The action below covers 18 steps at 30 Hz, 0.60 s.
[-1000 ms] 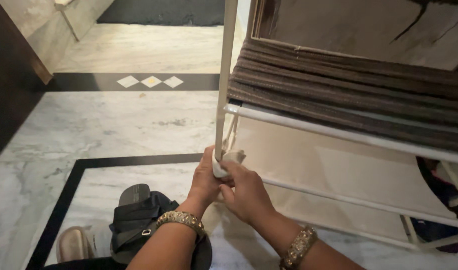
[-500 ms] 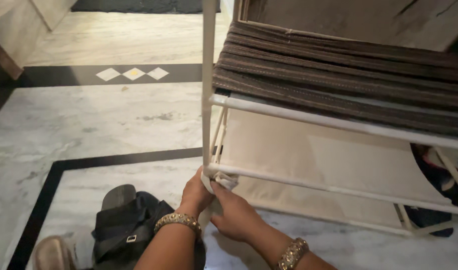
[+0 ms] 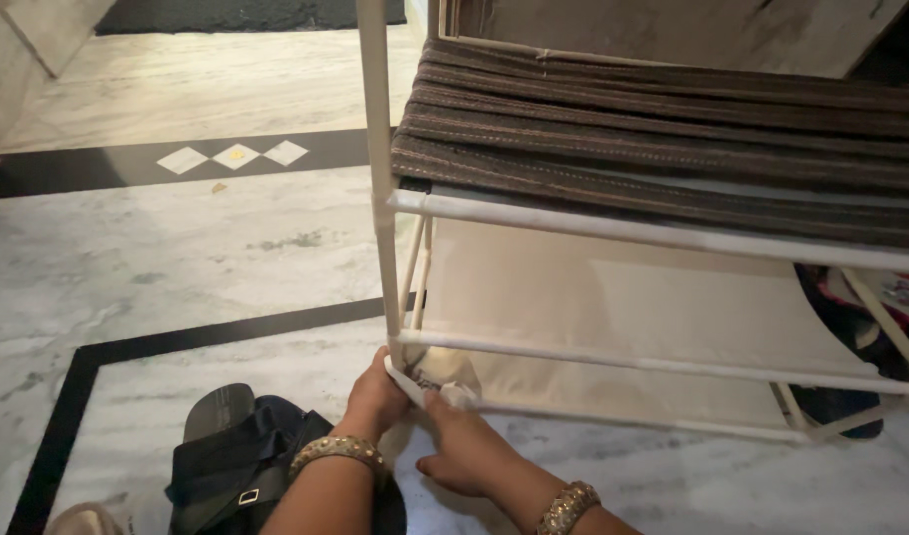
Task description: The person wipes the metal frame and fabric shelves of a shoe rack with a cloth, then picks up a pair of black sandals and wipes them thoroughly.
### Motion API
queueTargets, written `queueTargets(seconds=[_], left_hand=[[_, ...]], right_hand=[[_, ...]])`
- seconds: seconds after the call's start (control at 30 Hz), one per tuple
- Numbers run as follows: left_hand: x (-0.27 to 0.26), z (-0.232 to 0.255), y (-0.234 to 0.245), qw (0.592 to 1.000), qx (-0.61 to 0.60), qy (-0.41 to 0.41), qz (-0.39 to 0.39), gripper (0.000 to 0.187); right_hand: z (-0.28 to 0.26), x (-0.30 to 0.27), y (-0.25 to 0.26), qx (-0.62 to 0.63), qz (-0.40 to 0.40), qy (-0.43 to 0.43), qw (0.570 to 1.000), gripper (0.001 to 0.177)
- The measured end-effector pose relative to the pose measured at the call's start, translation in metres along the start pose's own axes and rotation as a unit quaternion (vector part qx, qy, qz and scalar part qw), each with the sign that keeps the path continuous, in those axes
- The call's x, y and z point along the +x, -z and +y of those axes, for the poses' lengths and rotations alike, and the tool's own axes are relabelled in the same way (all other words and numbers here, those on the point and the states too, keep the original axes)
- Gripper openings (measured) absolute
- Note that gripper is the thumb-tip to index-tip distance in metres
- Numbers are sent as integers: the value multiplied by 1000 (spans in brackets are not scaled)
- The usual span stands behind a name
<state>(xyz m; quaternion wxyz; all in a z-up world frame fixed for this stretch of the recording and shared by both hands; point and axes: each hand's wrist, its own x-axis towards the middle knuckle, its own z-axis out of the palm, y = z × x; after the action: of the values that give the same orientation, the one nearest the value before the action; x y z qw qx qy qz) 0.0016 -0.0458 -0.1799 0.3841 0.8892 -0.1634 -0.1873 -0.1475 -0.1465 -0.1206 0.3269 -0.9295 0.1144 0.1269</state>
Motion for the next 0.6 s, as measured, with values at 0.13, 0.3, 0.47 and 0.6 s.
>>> queueTargets(seconds=[0.13, 0.3, 0.47, 0.6], left_hand=[[-4, 8, 19, 952, -285, 86, -65, 39], [-20, 28, 68, 907, -399, 76, -110, 54], [-30, 55, 101, 916, -386, 34, -107, 53], [-42, 70, 115, 917, -387, 1, -98, 47]], right_hand=[[-20, -8, 12, 26, 39, 17, 999, 90], [-52, -27, 41, 61, 85, 58, 993, 83], [-77, -45, 70, 66, 97, 57, 991, 80], [-80, -56, 81, 68, 117, 89, 987, 78]])
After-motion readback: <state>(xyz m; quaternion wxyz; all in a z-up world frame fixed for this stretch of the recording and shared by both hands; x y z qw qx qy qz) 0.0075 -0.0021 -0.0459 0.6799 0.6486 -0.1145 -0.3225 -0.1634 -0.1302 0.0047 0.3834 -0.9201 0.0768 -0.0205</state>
